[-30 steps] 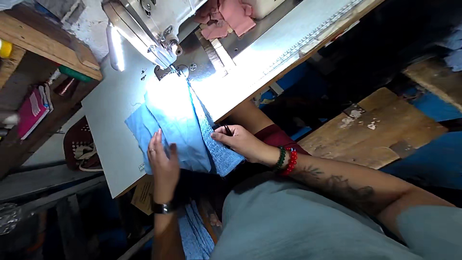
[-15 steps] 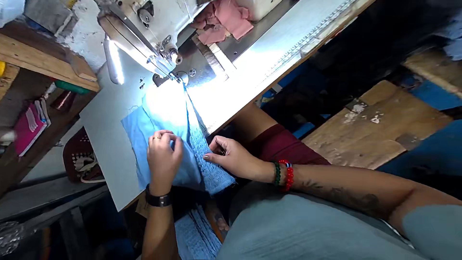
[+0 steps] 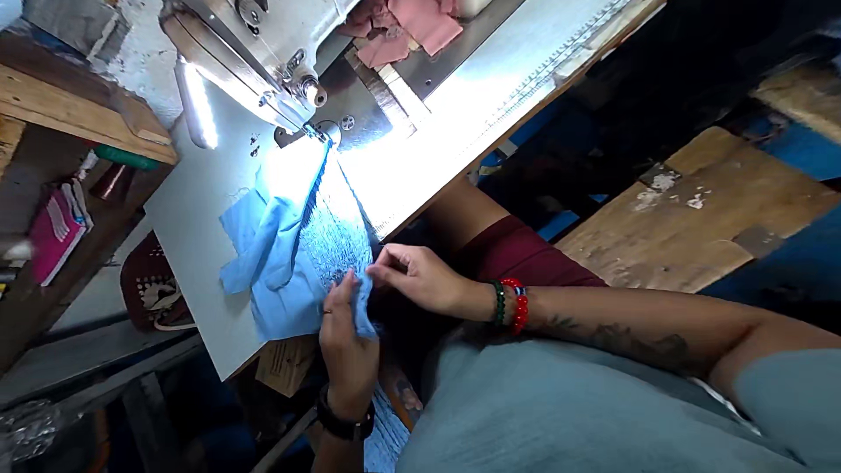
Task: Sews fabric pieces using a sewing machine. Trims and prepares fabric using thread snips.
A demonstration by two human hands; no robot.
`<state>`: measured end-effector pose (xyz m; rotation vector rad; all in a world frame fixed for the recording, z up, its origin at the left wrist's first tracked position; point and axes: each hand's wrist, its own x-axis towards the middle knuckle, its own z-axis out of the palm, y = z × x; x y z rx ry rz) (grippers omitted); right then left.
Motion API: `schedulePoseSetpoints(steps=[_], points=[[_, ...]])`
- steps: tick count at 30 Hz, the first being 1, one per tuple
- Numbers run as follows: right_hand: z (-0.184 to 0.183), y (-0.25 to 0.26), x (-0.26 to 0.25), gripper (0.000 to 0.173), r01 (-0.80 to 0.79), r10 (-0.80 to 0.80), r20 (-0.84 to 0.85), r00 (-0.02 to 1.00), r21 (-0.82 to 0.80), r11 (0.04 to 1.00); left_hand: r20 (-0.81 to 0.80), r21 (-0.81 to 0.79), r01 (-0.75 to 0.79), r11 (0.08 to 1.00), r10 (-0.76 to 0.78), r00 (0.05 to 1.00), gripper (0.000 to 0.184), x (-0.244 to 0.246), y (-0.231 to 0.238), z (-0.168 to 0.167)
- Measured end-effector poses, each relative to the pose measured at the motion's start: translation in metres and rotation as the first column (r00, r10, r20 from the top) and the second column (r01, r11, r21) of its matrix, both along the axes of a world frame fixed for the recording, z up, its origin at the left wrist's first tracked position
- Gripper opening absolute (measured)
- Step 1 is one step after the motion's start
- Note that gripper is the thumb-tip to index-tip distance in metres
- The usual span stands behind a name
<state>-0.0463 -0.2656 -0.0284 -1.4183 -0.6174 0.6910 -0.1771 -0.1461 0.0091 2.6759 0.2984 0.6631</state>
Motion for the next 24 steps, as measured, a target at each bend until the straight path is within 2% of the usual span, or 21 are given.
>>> schedulePoseSetpoints(steps=[2, 4, 5, 8, 10, 12, 14, 17, 18, 21, 24], points=[[-0.026, -0.004, 0.004, 0.031, 0.069, -0.062, 0.074, 0.995, -0.107, 0.992, 0.098, -0.055, -0.030, 0.998, 0.035, 0.995, 0.031, 0.006, 0.005, -0.001], [-0.045, -0.002, 0.009, 0.046, 0.026, -0.020, 0.032, 0.999, -0.181, 0.983, 0.134, -0.085, -0.022, 0.996, 0.033, 0.990, 0.034, 0.013, 0.004, -0.006], [-0.050, 0.002, 0.011, 0.047, 0.007, -0.005, 0.012, 1.000, -0.173, 0.985, 0.131, -0.069, -0.023, 0.997, 0.032, 0.991, 0.038, 0.018, 0.003, -0.010], [-0.047, 0.000, 0.006, 0.026, 0.064, -0.063, 0.058, 0.996, -0.013, 0.998, 0.164, 0.011, -0.080, 0.997, 0.077, 0.983, 0.030, 0.031, -0.001, -0.024], [-0.039, -0.019, 0.006, 0.023, 0.107, -0.114, 0.104, 0.988, 0.071, 0.992, 0.172, 0.048, -0.108, 0.993, 0.099, 0.980, 0.026, 0.037, 0.001, -0.028], [-0.037, -0.039, 0.008, 0.022, 0.171, -0.172, 0.150, 0.974, 0.022, 0.985, 0.184, 0.088, -0.109, 0.990, 0.092, 0.979, 0.018, 0.042, -0.001, -0.028], [-0.037, -0.051, 0.014, 0.020, 0.255, -0.234, 0.248, 0.940, -0.056, 0.965, 0.187, 0.119, -0.106, 0.987, 0.083, 0.979, 0.020, 0.048, -0.006, -0.027], [-0.016, -0.050, 0.030, 0.018, 0.335, -0.320, 0.344, 0.883, 0.018, 0.942, 0.211, 0.114, -0.117, 0.987, 0.091, 0.973, 0.032, 0.054, -0.009, -0.020], [-0.001, -0.044, 0.038, 0.021, 0.297, -0.288, 0.310, 0.906, 0.019, 0.955, 0.229, 0.091, -0.121, 0.988, 0.097, 0.969, 0.036, 0.055, -0.010, -0.017], [0.048, -0.009, 0.076, 0.030, 0.045, -0.036, 0.095, 0.995, -0.097, 0.994, 0.283, -0.007, -0.130, 0.991, 0.127, 0.951, 0.040, 0.057, -0.012, -0.008], [0.065, 0.043, 0.119, 0.026, -0.062, 0.090, 0.123, 0.988, -0.214, 0.975, 0.300, -0.067, -0.136, 0.988, 0.150, 0.942, 0.038, 0.059, -0.013, 0.001]])
